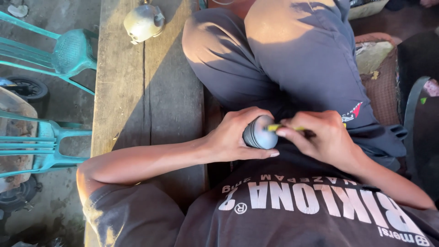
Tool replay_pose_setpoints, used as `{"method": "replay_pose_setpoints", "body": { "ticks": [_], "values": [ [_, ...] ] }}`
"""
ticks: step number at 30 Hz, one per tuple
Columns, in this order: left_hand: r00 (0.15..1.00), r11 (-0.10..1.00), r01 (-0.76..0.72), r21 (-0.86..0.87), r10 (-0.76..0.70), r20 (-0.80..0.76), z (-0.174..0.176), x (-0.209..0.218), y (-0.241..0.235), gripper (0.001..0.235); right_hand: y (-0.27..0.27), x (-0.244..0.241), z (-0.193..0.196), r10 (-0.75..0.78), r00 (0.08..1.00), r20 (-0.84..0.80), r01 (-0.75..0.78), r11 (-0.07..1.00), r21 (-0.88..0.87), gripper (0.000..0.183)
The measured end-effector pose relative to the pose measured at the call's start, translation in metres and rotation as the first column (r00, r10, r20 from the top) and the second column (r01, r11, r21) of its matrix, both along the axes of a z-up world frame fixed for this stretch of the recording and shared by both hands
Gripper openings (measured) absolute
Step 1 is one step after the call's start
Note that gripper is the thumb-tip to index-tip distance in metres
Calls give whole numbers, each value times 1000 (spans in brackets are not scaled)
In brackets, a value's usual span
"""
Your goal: Polishing the skirt surface of a motorcycle piston using a small piece of abrasive material.
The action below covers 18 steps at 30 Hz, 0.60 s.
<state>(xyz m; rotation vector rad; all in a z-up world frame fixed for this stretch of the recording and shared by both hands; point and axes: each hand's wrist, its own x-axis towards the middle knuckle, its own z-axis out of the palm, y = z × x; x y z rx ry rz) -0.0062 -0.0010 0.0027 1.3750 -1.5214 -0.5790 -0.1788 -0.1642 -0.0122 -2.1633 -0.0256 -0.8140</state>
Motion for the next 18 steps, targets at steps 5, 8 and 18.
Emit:
{"method": "replay_pose_setpoints", "body": {
  "ticks": [5, 8, 18],
  "values": [
    [1000, 1000, -13, -10, 13, 2, -4, 0, 2, 59, 6, -3, 10, 107, 994, -31, -106, 994, 20, 21],
    [1000, 999, -14, -29, 14, 6, -4, 0, 1, 61, 1, -1, 6, 75, 997, -23, -75, 997, 15, 21],
    [1000, 998, 14, 58, -12, -29, -11, -5, 4, 69, 9, -4, 4, 89, 996, 23, -91, 993, 74, 20]
  ]
}}
